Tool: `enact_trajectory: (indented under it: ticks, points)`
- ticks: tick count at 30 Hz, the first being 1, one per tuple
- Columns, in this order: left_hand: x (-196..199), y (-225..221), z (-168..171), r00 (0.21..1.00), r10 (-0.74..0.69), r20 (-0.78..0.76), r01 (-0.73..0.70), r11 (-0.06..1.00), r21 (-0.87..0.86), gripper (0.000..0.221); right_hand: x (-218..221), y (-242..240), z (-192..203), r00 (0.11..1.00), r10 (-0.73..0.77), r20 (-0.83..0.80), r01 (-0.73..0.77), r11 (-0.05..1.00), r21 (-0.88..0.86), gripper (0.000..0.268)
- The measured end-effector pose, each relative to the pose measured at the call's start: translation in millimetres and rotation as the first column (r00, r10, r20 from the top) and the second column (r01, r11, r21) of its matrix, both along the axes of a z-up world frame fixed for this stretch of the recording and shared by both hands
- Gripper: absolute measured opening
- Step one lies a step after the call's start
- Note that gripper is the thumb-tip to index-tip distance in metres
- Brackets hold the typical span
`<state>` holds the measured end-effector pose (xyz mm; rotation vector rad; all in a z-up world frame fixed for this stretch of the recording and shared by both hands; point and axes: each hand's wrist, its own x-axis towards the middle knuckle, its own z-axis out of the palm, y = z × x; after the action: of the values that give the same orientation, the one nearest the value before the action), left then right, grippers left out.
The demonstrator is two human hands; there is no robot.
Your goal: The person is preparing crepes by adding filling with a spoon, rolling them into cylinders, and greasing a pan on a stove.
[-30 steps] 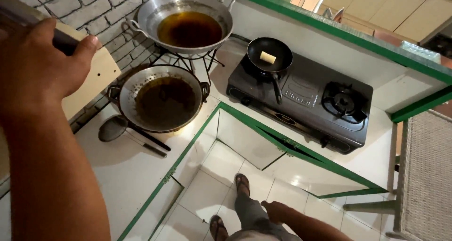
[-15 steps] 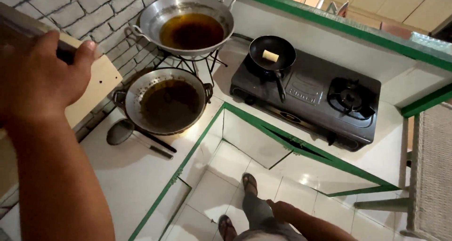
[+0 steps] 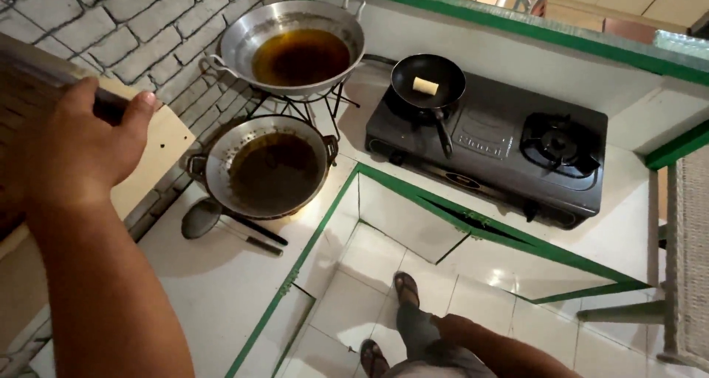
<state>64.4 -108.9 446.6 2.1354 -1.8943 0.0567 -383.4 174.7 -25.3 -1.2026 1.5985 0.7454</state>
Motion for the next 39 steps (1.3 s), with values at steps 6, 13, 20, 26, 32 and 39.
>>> enact_trajectory:
  ticks: [6, 13, 20, 26, 32, 39]
  points:
    - [2.7, -0.8, -4.4, 0.999, -0.019, 0.041, 0.02, 0.999, -0.025, 0.077, -7.8, 5.8, -36.0, 0.984, 0.173, 0.041, -0.169, 0.982, -0.083, 0.072]
    - [1.8, 0.5, -3.0, 0.999, -0.006, 0.034, 0.007, 1.0, -0.024, 0.076, -15.8, 9.7, -63.3, 0.984, 0.175, 0.021, -0.174, 0.984, -0.041, 0.068]
    - [8.8, -6.1, -12.5, 0.997, -0.03, 0.069, 0.036, 0.996, -0.087, 0.077, -21.9, 14.3, -93.6, 0.977, 0.213, 0.002, -0.212, 0.973, -0.091, 0.054]
    - [-0.4, 3.3, 0.5, 1.0, 0.012, -0.003, -0.012, 1.0, -0.015, 0.076, -24.2, 16.8, -98.0, 0.974, 0.226, 0.005, -0.224, 0.968, -0.112, 0.053]
    - [13.6, -9.7, -21.9, 0.991, -0.023, 0.134, 0.041, 0.99, -0.138, 0.074, -16.4, 11.6, -83.6, 0.987, 0.157, 0.018, -0.157, 0.988, -0.01, 0.058]
    - [10.8, -7.2, -13.2, 0.996, -0.047, 0.082, 0.051, 0.997, -0.054, 0.066, -19.1, 15.0, -85.9, 0.989, 0.15, 0.0, -0.15, 0.988, -0.038, 0.053]
